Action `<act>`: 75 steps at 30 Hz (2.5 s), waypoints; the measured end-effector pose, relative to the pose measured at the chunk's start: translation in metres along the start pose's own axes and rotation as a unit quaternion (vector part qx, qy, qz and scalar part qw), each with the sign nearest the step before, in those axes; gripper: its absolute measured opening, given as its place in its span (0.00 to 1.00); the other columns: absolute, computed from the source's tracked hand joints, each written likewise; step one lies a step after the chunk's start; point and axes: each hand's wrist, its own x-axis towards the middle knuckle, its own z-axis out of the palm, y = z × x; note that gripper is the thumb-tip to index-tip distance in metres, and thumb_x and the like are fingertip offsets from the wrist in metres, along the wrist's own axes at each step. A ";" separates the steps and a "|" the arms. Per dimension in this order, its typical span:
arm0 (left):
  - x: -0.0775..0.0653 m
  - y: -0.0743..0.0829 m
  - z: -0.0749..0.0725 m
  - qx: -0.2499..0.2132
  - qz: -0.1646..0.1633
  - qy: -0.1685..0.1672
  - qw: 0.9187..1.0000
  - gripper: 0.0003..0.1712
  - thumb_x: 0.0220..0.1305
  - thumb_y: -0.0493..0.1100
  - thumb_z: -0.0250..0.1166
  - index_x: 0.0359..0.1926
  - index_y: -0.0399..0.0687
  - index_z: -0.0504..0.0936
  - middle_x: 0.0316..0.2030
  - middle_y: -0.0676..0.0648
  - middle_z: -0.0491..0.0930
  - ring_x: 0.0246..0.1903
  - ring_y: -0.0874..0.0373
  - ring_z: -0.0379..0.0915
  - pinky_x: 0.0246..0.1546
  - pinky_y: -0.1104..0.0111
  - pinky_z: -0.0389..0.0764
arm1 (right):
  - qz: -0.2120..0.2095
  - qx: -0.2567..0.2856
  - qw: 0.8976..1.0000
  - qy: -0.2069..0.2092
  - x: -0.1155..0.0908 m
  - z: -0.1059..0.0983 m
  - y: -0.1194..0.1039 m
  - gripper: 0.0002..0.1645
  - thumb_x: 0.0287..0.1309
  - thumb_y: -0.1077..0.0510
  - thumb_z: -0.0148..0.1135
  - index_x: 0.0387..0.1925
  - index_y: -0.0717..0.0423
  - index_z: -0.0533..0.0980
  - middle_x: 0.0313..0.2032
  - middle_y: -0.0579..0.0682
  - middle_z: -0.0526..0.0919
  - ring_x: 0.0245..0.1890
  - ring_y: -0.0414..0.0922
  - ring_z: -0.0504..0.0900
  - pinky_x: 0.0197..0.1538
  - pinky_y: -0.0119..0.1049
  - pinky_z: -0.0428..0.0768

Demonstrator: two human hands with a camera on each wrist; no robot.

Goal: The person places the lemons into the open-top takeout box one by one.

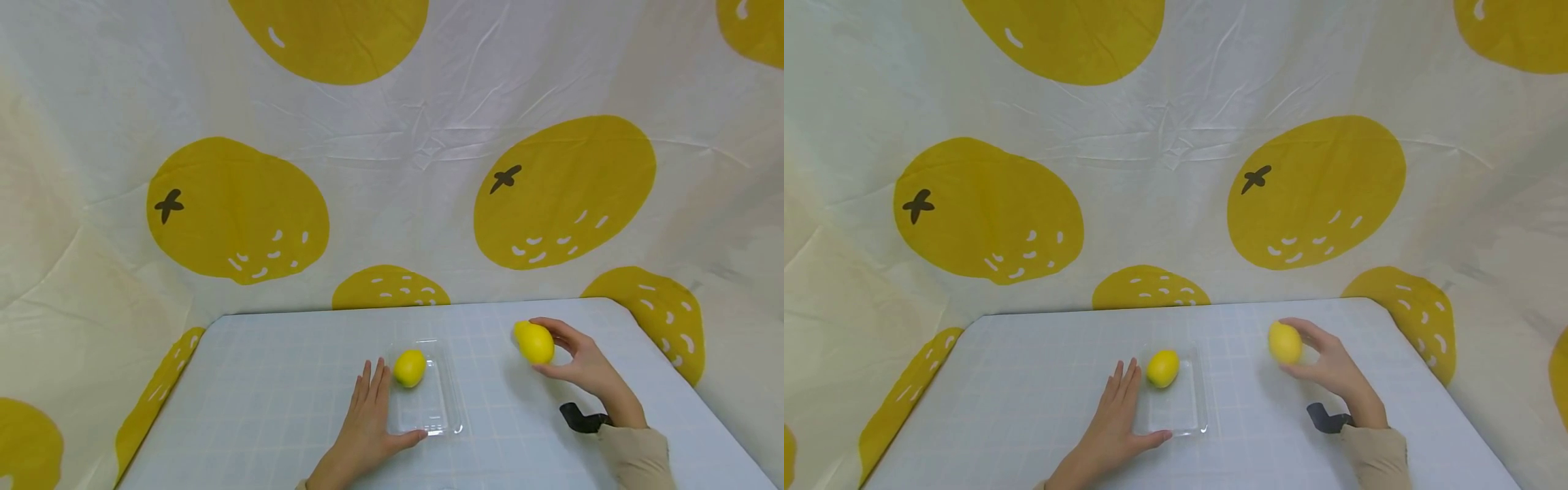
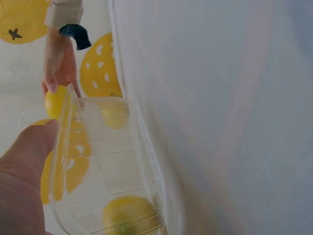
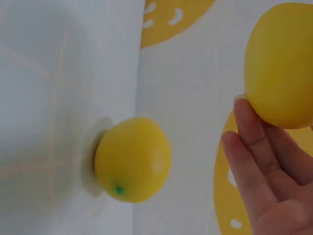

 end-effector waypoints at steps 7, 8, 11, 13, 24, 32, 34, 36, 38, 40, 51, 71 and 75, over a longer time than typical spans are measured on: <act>0.001 -0.001 0.001 -0.002 0.002 0.008 1.000 0.72 0.47 0.80 0.63 0.76 0.33 0.50 0.78 0.38 0.42 0.76 0.42 0.29 0.73 0.44 0.42 | -0.011 0.027 0.999 -0.021 0.017 0.018 -0.009 0.43 0.46 0.65 0.78 0.65 0.55 0.70 0.60 0.53 0.76 0.56 0.32 0.73 0.59 0.19 0.68; 0.001 -0.001 0.002 -0.003 0.002 0.009 1.000 0.72 0.47 0.80 0.64 0.76 0.33 0.50 0.78 0.39 0.42 0.76 0.42 0.30 0.72 0.44 0.42 | -0.015 0.031 0.999 -0.024 0.019 0.021 -0.011 0.43 0.46 0.65 0.78 0.65 0.55 0.71 0.60 0.54 0.76 0.55 0.32 0.74 0.59 0.20 0.68; 0.001 -0.001 0.002 -0.005 0.003 0.010 1.000 0.72 0.47 0.79 0.65 0.76 0.33 0.50 0.78 0.39 0.42 0.76 0.42 0.30 0.72 0.43 0.42 | -0.028 0.047 0.998 -0.033 0.025 0.030 -0.015 0.43 0.46 0.65 0.78 0.65 0.55 0.71 0.60 0.55 0.77 0.55 0.34 0.75 0.60 0.21 0.69; 0.002 -0.001 0.003 -0.010 0.002 0.009 1.000 0.72 0.47 0.78 0.66 0.76 0.33 0.49 0.78 0.38 0.42 0.76 0.42 0.30 0.72 0.43 0.42 | -0.038 0.056 0.997 -0.039 0.029 0.036 -0.019 0.43 0.46 0.65 0.78 0.65 0.56 0.71 0.59 0.55 0.77 0.55 0.36 0.75 0.60 0.21 0.69; 0.001 -0.002 0.001 -0.005 -0.004 -0.004 1.000 0.74 0.47 0.82 0.62 0.77 0.35 0.48 0.78 0.40 0.40 0.77 0.43 0.28 0.73 0.44 0.40 | -0.049 0.072 0.994 -0.069 0.043 0.071 -0.035 0.43 0.46 0.60 0.80 0.64 0.52 0.72 0.60 0.50 0.77 0.56 0.42 0.76 0.62 0.25 0.70; 0.001 -0.002 0.002 -0.009 0.007 0.006 1.000 0.73 0.48 0.81 0.63 0.76 0.33 0.49 0.78 0.38 0.42 0.76 0.41 0.30 0.72 0.43 0.42 | -0.056 0.065 0.991 -0.100 0.043 0.095 -0.039 0.42 0.45 0.56 0.81 0.64 0.50 0.73 0.59 0.47 0.79 0.58 0.45 0.76 0.64 0.37 0.73; 0.000 -0.002 0.002 -0.005 0.008 0.008 1.000 0.73 0.47 0.82 0.61 0.76 0.33 0.49 0.78 0.38 0.42 0.76 0.40 0.30 0.72 0.43 0.42 | -0.055 0.061 0.991 -0.109 0.043 0.100 -0.039 0.42 0.44 0.55 0.81 0.63 0.49 0.73 0.59 0.45 0.79 0.59 0.45 0.76 0.64 0.44 0.72; 0.000 -0.002 0.002 -0.002 0.010 0.012 1.000 0.73 0.47 0.83 0.59 0.76 0.32 0.50 0.77 0.37 0.43 0.76 0.40 0.31 0.72 0.43 0.43 | -0.051 0.058 0.990 -0.118 0.043 0.105 -0.039 0.43 0.44 0.53 0.81 0.63 0.48 0.73 0.60 0.42 0.78 0.60 0.45 0.75 0.64 0.51 0.71; 0.000 -0.002 0.002 0.000 0.014 0.016 1.000 0.73 0.47 0.84 0.58 0.76 0.32 0.50 0.77 0.37 0.43 0.76 0.39 0.31 0.72 0.43 0.43 | -0.049 0.056 0.989 -0.127 0.043 0.109 -0.041 0.43 0.43 0.52 0.82 0.63 0.48 0.74 0.60 0.39 0.78 0.60 0.45 0.74 0.63 0.55 0.70; 0.000 -0.002 0.002 0.000 0.016 0.018 1.000 0.73 0.47 0.84 0.58 0.76 0.32 0.50 0.77 0.37 0.43 0.76 0.39 0.31 0.72 0.43 0.43 | -0.051 0.050 0.988 -0.135 0.043 0.113 -0.043 0.44 0.42 0.51 0.82 0.63 0.47 0.74 0.60 0.39 0.77 0.60 0.44 0.74 0.63 0.57 0.70; -0.002 -0.002 0.001 -0.004 0.021 0.016 1.000 0.73 0.49 0.83 0.58 0.76 0.31 0.50 0.77 0.37 0.42 0.76 0.39 0.30 0.72 0.43 0.42 | -0.068 -0.014 0.984 -0.166 0.041 0.132 -0.051 0.42 0.40 0.50 0.82 0.61 0.46 0.76 0.54 0.39 0.76 0.53 0.42 0.70 0.56 0.53 0.75; -0.001 -0.003 0.002 0.002 0.011 0.009 1.000 0.72 0.49 0.83 0.58 0.76 0.33 0.50 0.78 0.38 0.41 0.76 0.41 0.29 0.72 0.43 0.42 | -0.029 -0.135 0.964 -0.227 0.040 0.149 -0.066 0.40 0.33 0.50 0.86 0.53 0.51 0.79 0.54 0.48 0.75 0.58 0.53 0.68 0.58 0.56 0.72; -0.001 -0.002 0.002 -0.001 0.010 0.006 1.000 0.72 0.49 0.82 0.59 0.76 0.33 0.49 0.78 0.38 0.40 0.76 0.41 0.28 0.72 0.43 0.42 | -0.026 -0.141 0.963 -0.227 0.039 0.150 -0.067 0.41 0.32 0.51 0.86 0.53 0.52 0.79 0.54 0.48 0.76 0.58 0.52 0.68 0.58 0.56 0.72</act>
